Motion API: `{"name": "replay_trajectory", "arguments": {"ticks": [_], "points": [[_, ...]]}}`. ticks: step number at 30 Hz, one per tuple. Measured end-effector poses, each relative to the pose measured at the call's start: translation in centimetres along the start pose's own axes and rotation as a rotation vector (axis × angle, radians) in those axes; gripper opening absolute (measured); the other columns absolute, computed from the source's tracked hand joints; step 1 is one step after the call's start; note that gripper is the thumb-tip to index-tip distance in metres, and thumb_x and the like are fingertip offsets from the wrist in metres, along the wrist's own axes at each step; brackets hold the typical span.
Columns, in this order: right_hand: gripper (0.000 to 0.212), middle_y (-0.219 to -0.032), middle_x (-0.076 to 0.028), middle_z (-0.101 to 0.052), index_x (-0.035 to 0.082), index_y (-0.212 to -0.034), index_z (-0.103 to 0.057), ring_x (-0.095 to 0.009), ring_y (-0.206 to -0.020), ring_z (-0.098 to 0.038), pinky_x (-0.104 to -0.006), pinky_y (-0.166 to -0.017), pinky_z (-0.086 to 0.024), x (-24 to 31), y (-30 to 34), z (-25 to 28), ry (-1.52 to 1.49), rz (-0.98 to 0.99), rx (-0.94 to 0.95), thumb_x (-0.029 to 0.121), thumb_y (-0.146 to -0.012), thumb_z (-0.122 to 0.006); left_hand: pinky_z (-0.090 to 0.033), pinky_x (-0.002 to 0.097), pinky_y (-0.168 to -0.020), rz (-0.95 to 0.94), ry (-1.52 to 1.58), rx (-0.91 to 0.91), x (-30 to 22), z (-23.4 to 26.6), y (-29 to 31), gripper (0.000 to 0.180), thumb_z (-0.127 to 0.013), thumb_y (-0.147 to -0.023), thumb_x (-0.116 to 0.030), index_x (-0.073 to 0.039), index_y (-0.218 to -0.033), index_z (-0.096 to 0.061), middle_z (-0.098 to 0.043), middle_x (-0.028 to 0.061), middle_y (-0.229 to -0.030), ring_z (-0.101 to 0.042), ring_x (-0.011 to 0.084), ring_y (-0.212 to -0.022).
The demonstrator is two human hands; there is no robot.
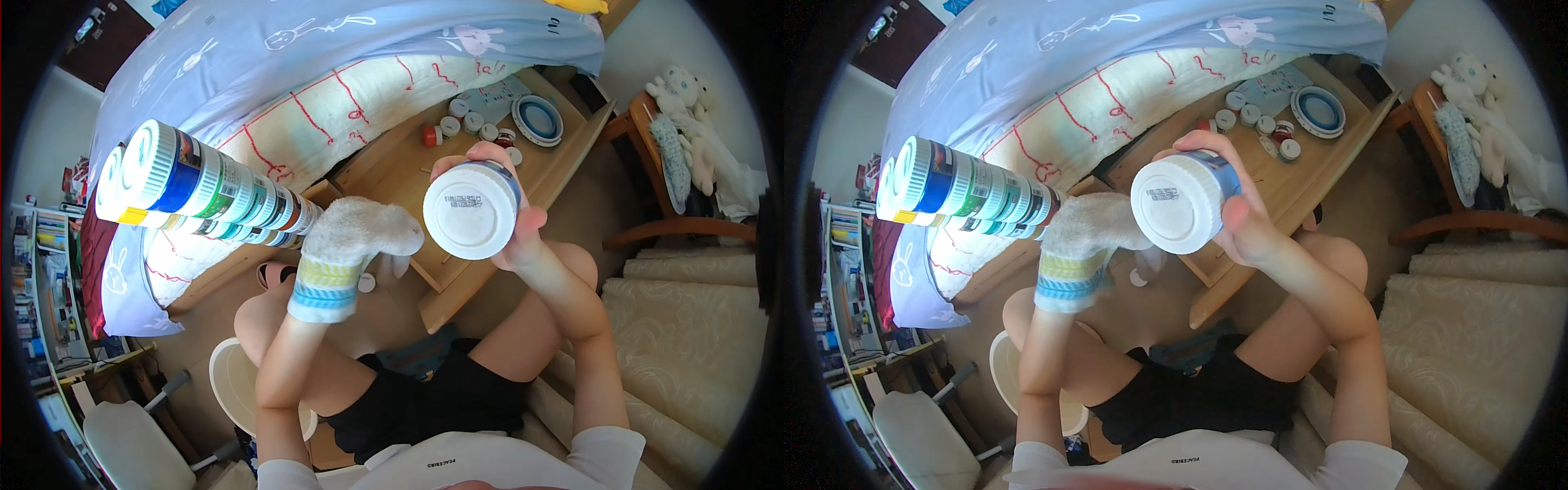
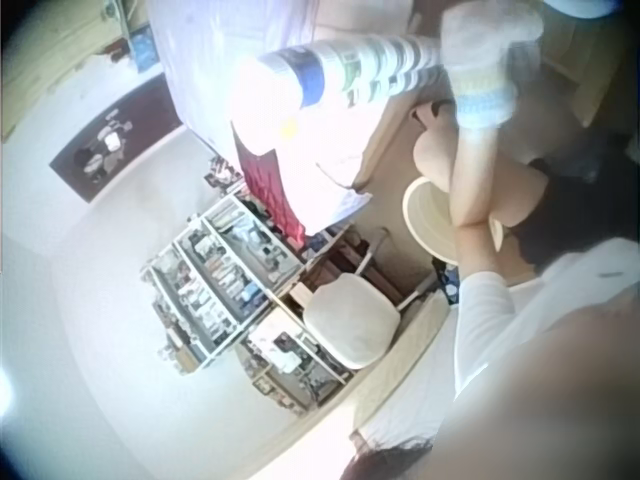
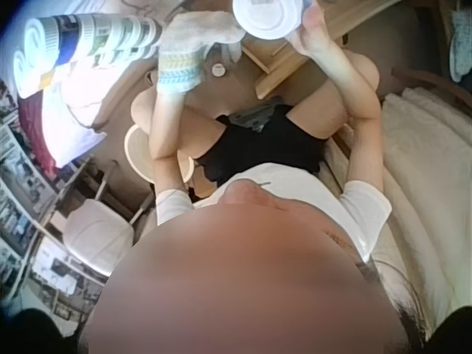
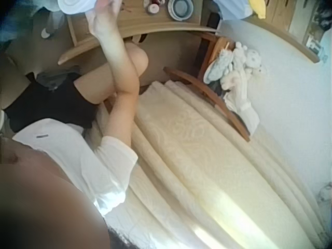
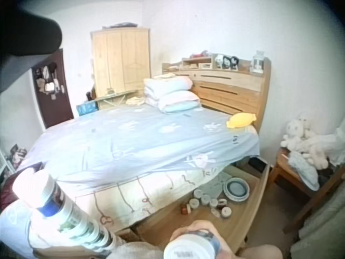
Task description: Wiping the lids and bodies of several plastic jars with a damp cloth.
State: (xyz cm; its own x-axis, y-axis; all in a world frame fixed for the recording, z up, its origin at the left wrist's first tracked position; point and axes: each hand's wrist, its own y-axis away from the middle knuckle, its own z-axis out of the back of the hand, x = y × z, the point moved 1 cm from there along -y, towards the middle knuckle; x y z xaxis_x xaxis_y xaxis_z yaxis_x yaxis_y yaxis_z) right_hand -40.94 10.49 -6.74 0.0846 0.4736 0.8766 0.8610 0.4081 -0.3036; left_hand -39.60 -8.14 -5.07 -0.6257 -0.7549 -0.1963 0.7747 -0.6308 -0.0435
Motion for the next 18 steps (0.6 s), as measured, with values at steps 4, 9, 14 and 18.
{"name": "replay_trajectory", "arguments": {"ticks": [4, 9, 14, 18], "points": [[0.081, -0.12, -0.017, -0.037, 0.012, -0.124, -0.024, -0.024, -0.103, -0.049, -0.035, -0.084, -0.044, -0.1, 0.2, 0.1, -0.073, -0.079, -0.056, 0.07, -0.071, -0.039, -0.039, 0.0357, -0.084, 0.133, 0.189, -0.388, -1.2, -0.7, 2.5, 0.05, -0.064, -0.056, -0.009, -0.009, -0.105, -0.053, -0.056, 0.0117, -0.098, -0.051, 0.0309, -0.094], [0.066, -0.12, -0.008, -0.039, 0.011, -0.124, -0.025, -0.02, -0.114, -0.04, -0.0351, -0.092, -0.036, -0.9, 0.3, -0.8, -0.426, -0.13, -0.133, 0.053, -0.078, -0.049, -0.045, 0.032, -0.068, 0.367, 0.409, -0.457, -3.0, 1.6, 0.9, 0.065, -0.064, -0.062, -0.007, -0.005, -0.122, -0.038, -0.057, 0.0118, -0.097, -0.056, 0.0241, -0.083], [0.066, -0.119, -0.006, -0.035, 0.012, -0.123, -0.024, -0.017, -0.111, -0.038, -0.0329, -0.09, -0.035, -2.1, 0.5, -1.3, -0.294, -0.012, -0.179, 0.041, -0.076, -0.06, -0.043, 0.0218, -0.063, 0.56, 0.154, -0.275, -5.0, -0.2, 0.4, 0.071, -0.066, -0.058, -0.012, -0.005, -0.121, -0.035, -0.05, 0.008, -0.096, -0.052, 0.0138, -0.082], [0.071, -0.116, -0.008, -0.034, 0.011, -0.12, -0.025, -0.017, -0.105, -0.039, -0.031, -0.088, -0.034, -2.7, 0.5, -1.6, 0.017, 0.18, -0.251, 0.03, -0.069, -0.071, -0.038, 0.0137, -0.064, 0.591, -0.199, -0.214, -4.3, -4.1, 0.8, 0.072, -0.068, -0.053, -0.015, -0.004, -0.117, -0.035, -0.043, 0.0041, -0.097, -0.045, 0.0068, -0.087]]}}
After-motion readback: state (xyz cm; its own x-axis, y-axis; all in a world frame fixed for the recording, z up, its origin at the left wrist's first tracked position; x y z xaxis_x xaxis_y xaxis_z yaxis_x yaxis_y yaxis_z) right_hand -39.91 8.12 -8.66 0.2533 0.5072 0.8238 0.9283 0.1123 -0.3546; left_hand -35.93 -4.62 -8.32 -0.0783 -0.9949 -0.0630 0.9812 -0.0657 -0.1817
